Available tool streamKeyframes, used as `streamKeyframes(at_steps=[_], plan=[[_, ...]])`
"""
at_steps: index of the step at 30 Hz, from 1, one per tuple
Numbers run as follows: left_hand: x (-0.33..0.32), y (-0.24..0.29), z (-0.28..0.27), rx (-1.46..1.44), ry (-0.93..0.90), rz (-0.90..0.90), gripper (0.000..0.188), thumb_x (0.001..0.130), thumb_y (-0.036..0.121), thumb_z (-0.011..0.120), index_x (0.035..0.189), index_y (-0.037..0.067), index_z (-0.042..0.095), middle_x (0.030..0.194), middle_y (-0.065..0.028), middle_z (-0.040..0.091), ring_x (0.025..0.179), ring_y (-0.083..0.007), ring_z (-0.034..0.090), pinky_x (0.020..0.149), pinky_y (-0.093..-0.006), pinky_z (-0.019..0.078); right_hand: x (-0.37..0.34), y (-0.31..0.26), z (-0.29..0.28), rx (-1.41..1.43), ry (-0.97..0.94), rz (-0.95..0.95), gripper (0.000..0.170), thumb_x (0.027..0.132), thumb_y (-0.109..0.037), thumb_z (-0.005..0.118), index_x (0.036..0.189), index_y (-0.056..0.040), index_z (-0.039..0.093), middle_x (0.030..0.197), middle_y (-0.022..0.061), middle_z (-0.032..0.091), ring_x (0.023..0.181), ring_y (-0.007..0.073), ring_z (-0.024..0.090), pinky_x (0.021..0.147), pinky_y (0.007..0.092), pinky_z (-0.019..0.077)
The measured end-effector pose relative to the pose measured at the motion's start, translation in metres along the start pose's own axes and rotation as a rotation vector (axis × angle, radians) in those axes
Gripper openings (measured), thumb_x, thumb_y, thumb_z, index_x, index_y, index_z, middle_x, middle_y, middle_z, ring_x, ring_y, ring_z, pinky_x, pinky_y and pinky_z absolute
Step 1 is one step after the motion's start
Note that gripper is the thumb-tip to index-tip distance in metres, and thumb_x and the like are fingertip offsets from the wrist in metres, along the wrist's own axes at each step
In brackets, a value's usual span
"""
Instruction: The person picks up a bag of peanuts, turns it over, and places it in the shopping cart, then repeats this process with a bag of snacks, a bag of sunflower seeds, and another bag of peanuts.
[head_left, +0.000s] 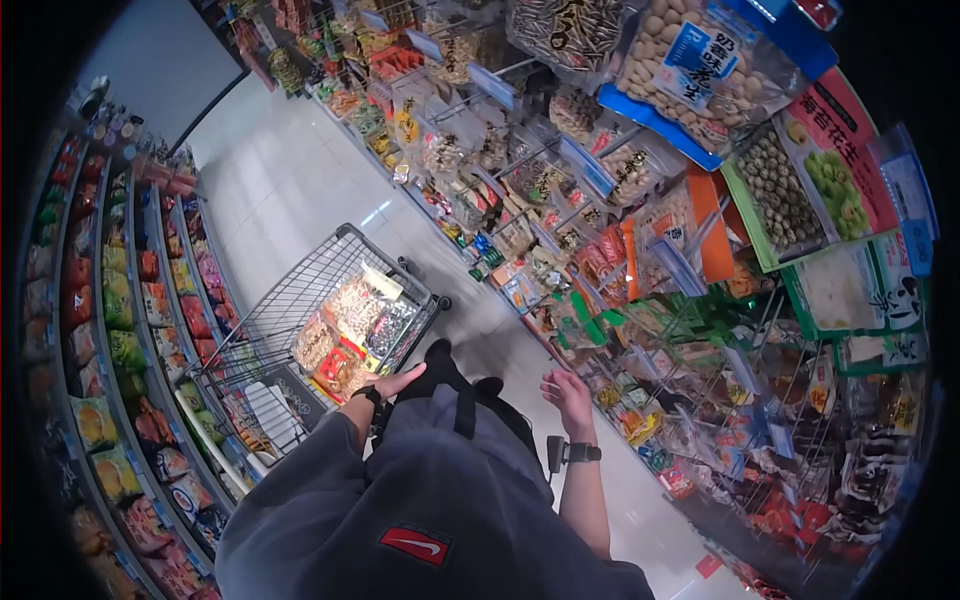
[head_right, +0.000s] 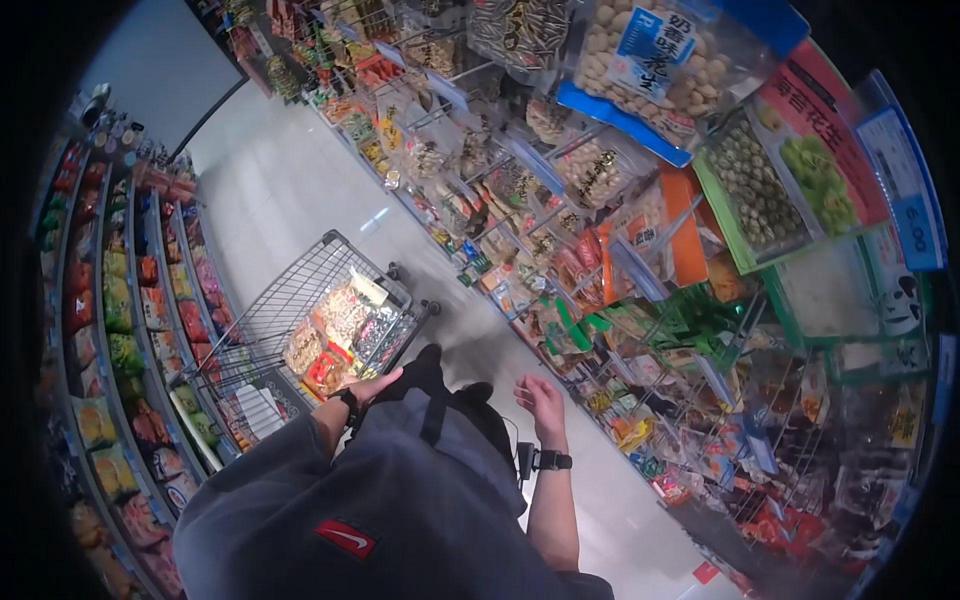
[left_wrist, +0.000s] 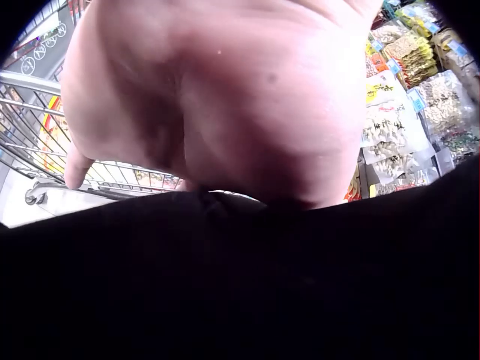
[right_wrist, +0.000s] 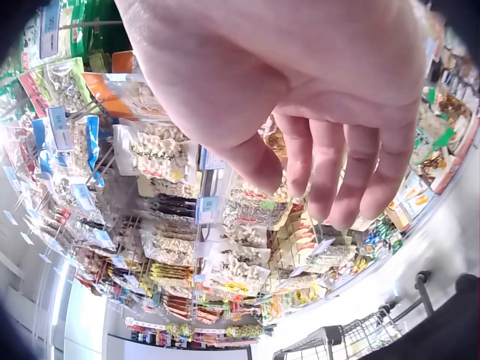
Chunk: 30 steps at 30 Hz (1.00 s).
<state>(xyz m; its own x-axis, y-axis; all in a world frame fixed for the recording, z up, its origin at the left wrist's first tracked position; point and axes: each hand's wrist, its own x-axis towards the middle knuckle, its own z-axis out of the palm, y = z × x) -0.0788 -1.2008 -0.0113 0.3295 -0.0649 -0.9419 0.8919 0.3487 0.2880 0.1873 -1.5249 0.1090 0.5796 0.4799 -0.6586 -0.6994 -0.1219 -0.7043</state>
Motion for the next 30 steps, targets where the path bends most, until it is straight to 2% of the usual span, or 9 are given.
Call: streamKeyframes(at_steps=[6, 7, 10, 12, 14, 17, 20, 28, 30], plan=[[-0.074, 0.045, 0.009, 0.17, 0.211, -0.223, 0.119, 0.066, 0.091, 0.049, 0.151, 0.011, 0.031, 0.157, -0.0155, 0.026, 0.146, -0.0298, 0.019, 0.115, -0.044, 0.0211, 0.017, -0.001, 0.014, -0.042, -0.009, 0.057, 0.03, 0.095, -0.023, 0.06, 0.117, -0.0026, 0.058, 0.108, 0.0096, 0.066, 0.094, 0.019, 0.066, 0.081, 0.0312, 0.0528], [-0.138, 0.094, 0.03, 0.249, 0.173, -0.271, 0.123, 0.061, 0.093, 0.051, 0.148, 0.008, 0.035, 0.156, -0.017, 0.027, 0.145, -0.0309, 0.024, 0.114, -0.0431, 0.0255, 0.023, -0.004, 0.02, -0.045, -0.018, 0.045, 0.03, 0.095, -0.023, 0.06, 0.117, -0.0022, 0.058, 0.107, 0.0097, 0.066, 0.094, 0.0189, 0.066, 0.081, 0.0313, 0.0529], [-0.066, 0.068, -0.022, 0.441, 0.087, -0.25, 0.121, 0.064, 0.091, 0.051, 0.147, 0.004, 0.035, 0.152, -0.0197, 0.034, 0.142, -0.0318, 0.031, 0.113, -0.0413, 0.0287, 0.038, -0.023, 0.038, -0.053, -0.035, 0.012, 0.031, 0.095, -0.022, 0.06, 0.118, -0.0014, 0.057, 0.106, 0.0099, 0.066, 0.094, 0.0189, 0.066, 0.081, 0.0313, 0.053], [-0.064, 0.1, -0.042, 0.641, 0.09, -0.231, 0.111, 0.071, 0.083, 0.055, 0.145, 0.001, 0.037, 0.146, -0.0217, 0.042, 0.138, -0.0308, 0.039, 0.111, -0.0386, 0.0318, 0.047, -0.043, 0.053, -0.059, -0.034, -0.017, 0.031, 0.095, -0.022, 0.059, 0.119, -0.0009, 0.057, 0.106, 0.0101, 0.066, 0.093, 0.0189, 0.066, 0.081, 0.0313, 0.053], [-0.04, 0.114, -0.059, 1.001, 0.253, 0.251, 0.095, 0.08, 0.07, 0.058, 0.143, 0.0, 0.041, 0.14, -0.0233, 0.048, 0.132, -0.0323, 0.045, 0.109, -0.0366, 0.0358, 0.051, -0.065, 0.065, -0.046, 0.031, -0.117, 0.032, 0.095, -0.021, 0.06, 0.119, -0.0004, 0.056, 0.106, 0.0109, 0.066, 0.091, 0.0193, 0.067, 0.08, 0.0314, 0.0533], [-0.103, 0.208, -0.02, 0.801, 0.206, 0.419, 0.082, 0.084, 0.058, 0.061, 0.139, 0.0, 0.046, 0.138, -0.0244, 0.05, 0.13, -0.0343, 0.047, 0.108, -0.0369, 0.0376, 0.049, -0.102, 0.081, 0.001, 0.116, -0.221, 0.03, 0.095, -0.019, 0.059, 0.118, 0.0007, 0.056, 0.106, 0.0115, 0.066, 0.09, 0.0193, 0.067, 0.078, 0.0308, 0.0539], [-0.1, 0.27, 0.003, 0.907, 0.173, 0.798, 0.073, 0.087, 0.049, 0.064, 0.137, -0.001, 0.048, 0.135, -0.0231, 0.054, 0.126, -0.0326, 0.052, 0.105, -0.0387, 0.0406, 0.067, -0.123, 0.083, -0.004, 0.267, -0.345, 0.028, 0.095, -0.017, 0.059, 0.118, -0.001, 0.057, 0.107, 0.0101, 0.066, 0.09, 0.0184, 0.066, 0.078, 0.0294, 0.0534], [-0.097, 0.385, 0.066, 0.417, -0.305, 1.081, 0.051, 0.093, 0.015, 0.063, 0.138, -0.001, 0.044, 0.128, -0.0168, 0.058, 0.115, -0.0189, 0.058, 0.091, -0.03, 0.0483, 0.081, -0.218, 0.128, -0.193, 0.539, -0.727, 0.031, 0.092, -0.011, 0.061, 0.121, -0.004, 0.054, 0.105, 0.0057, 0.064, 0.09, 0.0134, 0.061, 0.074, 0.0298, 0.0521], [-0.094, 0.407, 0.075, 0.344, -0.25, 1.142, 0.057, 0.092, 0.015, 0.064, 0.141, -0.001, 0.04, 0.135, -0.0171, 0.054, 0.116, -0.0192, 0.057, 0.091, -0.0294, 0.0476, 0.11, -0.227, 0.113, -0.379, 0.439, -0.582, 0.058, 0.09, -0.009, 0.065, 0.141, -0.0027, 0.038, 0.113, 0.0073, 0.061, 0.094, 0.0149, 0.062, 0.081, 0.028, 0.0513]])
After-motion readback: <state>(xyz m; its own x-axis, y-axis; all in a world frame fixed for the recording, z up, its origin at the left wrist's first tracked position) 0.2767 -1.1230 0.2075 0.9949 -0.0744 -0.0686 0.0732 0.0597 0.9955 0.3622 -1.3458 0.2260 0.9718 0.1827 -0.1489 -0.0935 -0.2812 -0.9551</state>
